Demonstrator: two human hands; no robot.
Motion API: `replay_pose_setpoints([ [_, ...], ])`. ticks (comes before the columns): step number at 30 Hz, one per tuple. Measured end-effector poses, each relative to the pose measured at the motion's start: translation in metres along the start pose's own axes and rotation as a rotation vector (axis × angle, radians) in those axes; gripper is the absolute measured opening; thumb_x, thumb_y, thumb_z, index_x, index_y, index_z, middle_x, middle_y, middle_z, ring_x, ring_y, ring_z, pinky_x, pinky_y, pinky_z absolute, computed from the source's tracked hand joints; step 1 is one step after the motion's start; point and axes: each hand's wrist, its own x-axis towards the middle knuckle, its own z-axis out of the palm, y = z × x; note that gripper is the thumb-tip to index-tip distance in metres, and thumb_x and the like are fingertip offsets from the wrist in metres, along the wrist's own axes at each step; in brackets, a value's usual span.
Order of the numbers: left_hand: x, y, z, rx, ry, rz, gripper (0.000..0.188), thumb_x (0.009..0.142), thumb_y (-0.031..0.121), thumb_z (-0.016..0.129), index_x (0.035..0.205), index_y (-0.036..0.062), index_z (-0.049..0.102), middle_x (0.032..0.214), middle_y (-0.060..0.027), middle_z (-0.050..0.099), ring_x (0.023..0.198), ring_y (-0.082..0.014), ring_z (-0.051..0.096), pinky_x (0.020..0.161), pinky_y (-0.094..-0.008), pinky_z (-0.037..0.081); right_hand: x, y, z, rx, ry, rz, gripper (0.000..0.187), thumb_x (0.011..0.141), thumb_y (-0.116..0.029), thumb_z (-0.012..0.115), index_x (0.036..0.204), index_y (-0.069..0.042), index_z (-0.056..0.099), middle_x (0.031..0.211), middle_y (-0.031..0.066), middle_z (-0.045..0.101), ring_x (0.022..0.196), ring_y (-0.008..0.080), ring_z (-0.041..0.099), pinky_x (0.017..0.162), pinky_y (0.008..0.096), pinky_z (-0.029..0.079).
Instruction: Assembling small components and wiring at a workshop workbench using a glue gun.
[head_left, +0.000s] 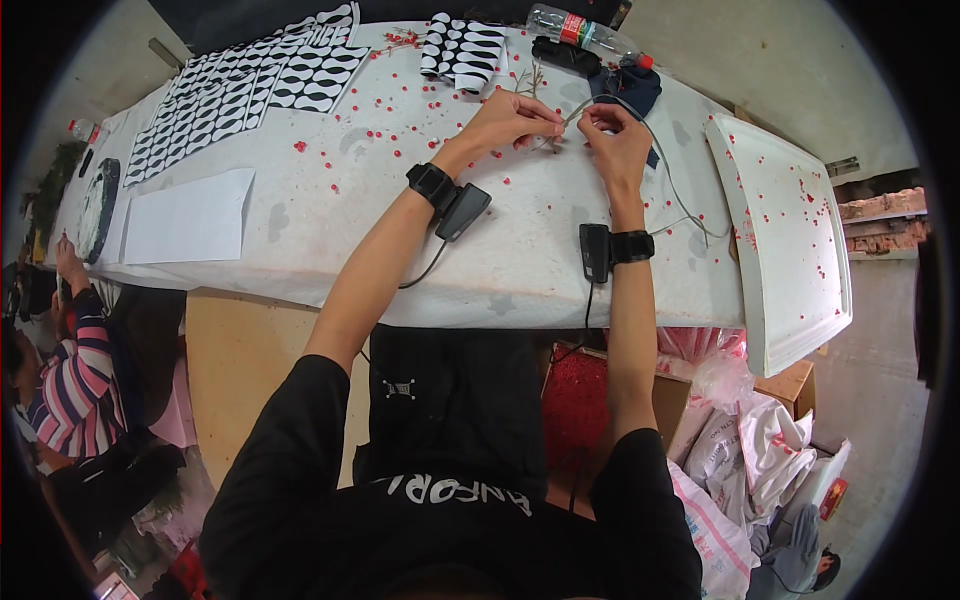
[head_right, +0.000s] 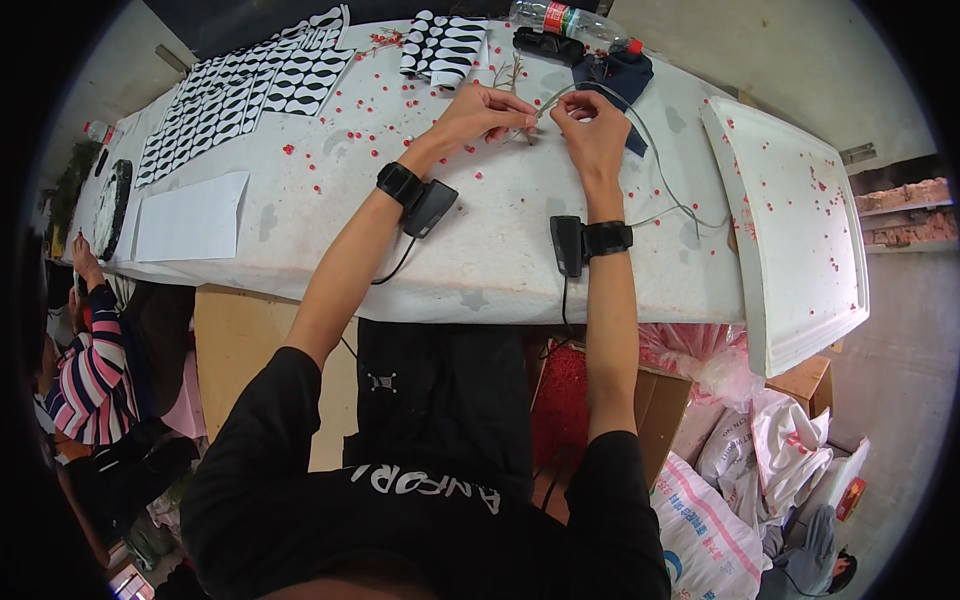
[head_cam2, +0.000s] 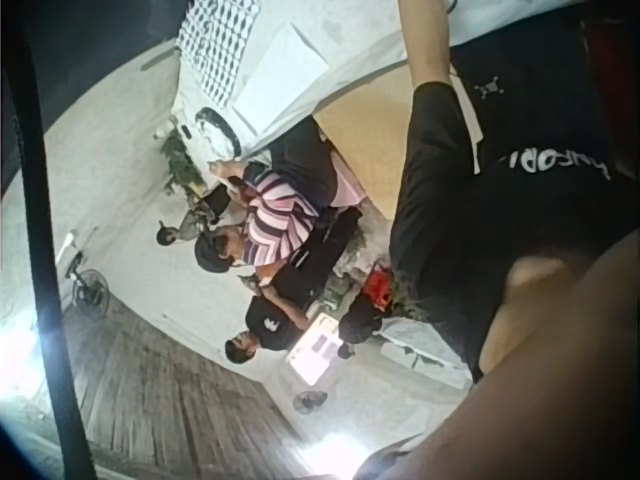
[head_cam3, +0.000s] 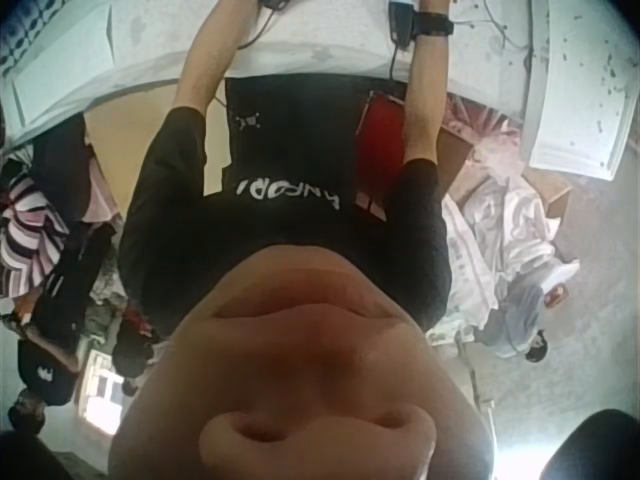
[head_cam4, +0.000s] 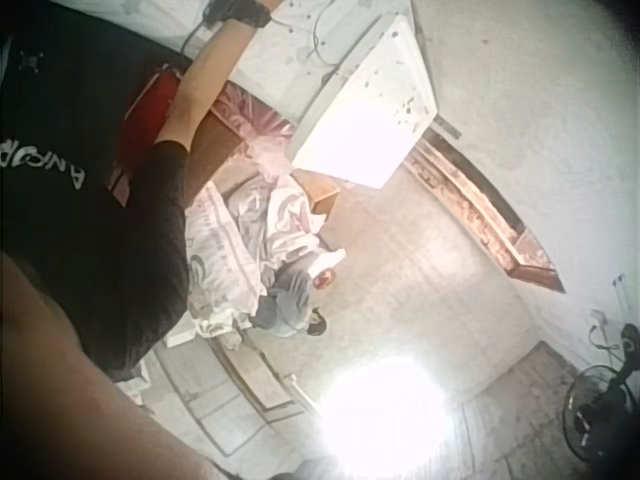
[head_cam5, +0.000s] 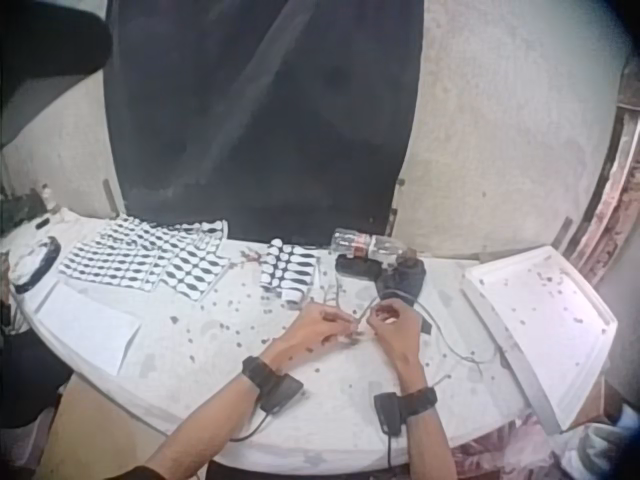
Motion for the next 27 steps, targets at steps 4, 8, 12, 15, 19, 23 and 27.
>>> replay_pose_setpoints([
  [4,-0.0006,0.0006,-0.0001,-0.003,-0.006,0.013,0.024,0.085,0.013,0.071,0.104,-0.0013,0.071,0.084,-0.0041,0.072,0.057,-0.004,0.052,0.048,-0.02,0.039,0.0002,-0.0002,0.0,0.001,-0.002,0.015,0.017,0.079,-0.011,0.073,0.09,0.001,0.071,0.079,0.0041,0.069,0.069,0.0081,0.063,0.057,0.0223,0.053],
  [8,-0.0013,0.0015,0.0002,-0.002,-0.004,-0.004,0.023,0.085,0.013,0.071,0.104,-0.001,0.071,0.084,-0.0039,0.072,0.057,-0.004,0.051,0.048,-0.0199,0.039,0.0,-0.0023,-0.0003,0.032,-0.011,0.036,0.016,0.079,-0.011,0.072,0.09,0.001,0.071,0.08,0.0041,0.069,0.069,0.0085,0.063,0.057,0.0228,0.053],
  [12,-0.0015,0.0016,0.0,0.011,-0.004,-0.018,0.023,0.085,0.013,0.071,0.104,-0.0002,0.071,0.082,-0.0033,0.071,0.056,-0.0041,0.051,0.048,-0.0199,0.039,0.0002,-0.0048,-0.0002,0.143,-0.028,0.056,0.017,0.077,-0.012,0.072,0.089,-0.001,0.07,0.081,0.0042,0.07,0.068,0.0095,0.063,0.057,0.0236,0.051],
  [15,-0.0006,0.0003,-0.0012,0.0,-0.004,-0.016,0.023,0.085,0.014,0.071,0.103,0.0004,0.072,0.08,-0.0027,0.07,0.056,-0.0042,0.051,0.048,-0.0201,0.039,0.0006,-0.0071,0.0002,0.206,-0.071,0.081,0.018,0.078,-0.012,0.072,0.092,-0.002,0.069,0.083,0.0036,0.069,0.071,0.0096,0.064,0.056,0.0235,0.051],
  [19,0.0001,-0.0011,-0.0001,-0.004,0.02,-0.004,0.023,0.086,0.015,0.071,0.103,0.0005,0.072,0.077,-0.0016,0.069,0.056,-0.0043,0.051,0.047,-0.0205,0.038,0.0004,-0.0068,0.0016,0.233,-0.112,0.041,0.022,0.078,-0.012,0.072,0.097,-0.002,0.068,0.087,0.0032,0.069,0.073,0.0091,0.064,0.055,0.0231,0.051],
  [23,0.001,-0.0019,0.0004,-0.014,0.022,0.004,0.023,0.086,0.016,0.071,0.103,0.0006,0.072,0.076,-0.0011,0.067,0.055,-0.0045,0.051,0.047,-0.0206,0.038,0.0017,-0.0038,0.0024,0.188,-0.104,0.021,0.025,0.077,-0.011,0.072,0.1,-0.003,0.067,0.09,0.0039,0.069,0.075,0.0098,0.063,0.059,0.0241,0.051],
  [27,0.0014,-0.0026,-0.0001,-0.002,0.023,-0.012,0.021,0.086,0.016,0.071,0.101,0.0011,0.073,0.076,-0.0014,0.067,0.055,-0.0046,0.051,0.047,-0.0206,0.038,0.0011,-0.0029,0.0028,0.166,-0.081,-0.043,0.025,0.077,-0.01,0.071,0.1,-0.004,0.068,0.091,0.0035,0.069,0.075,0.0107,0.063,0.066,0.025,0.051],
])
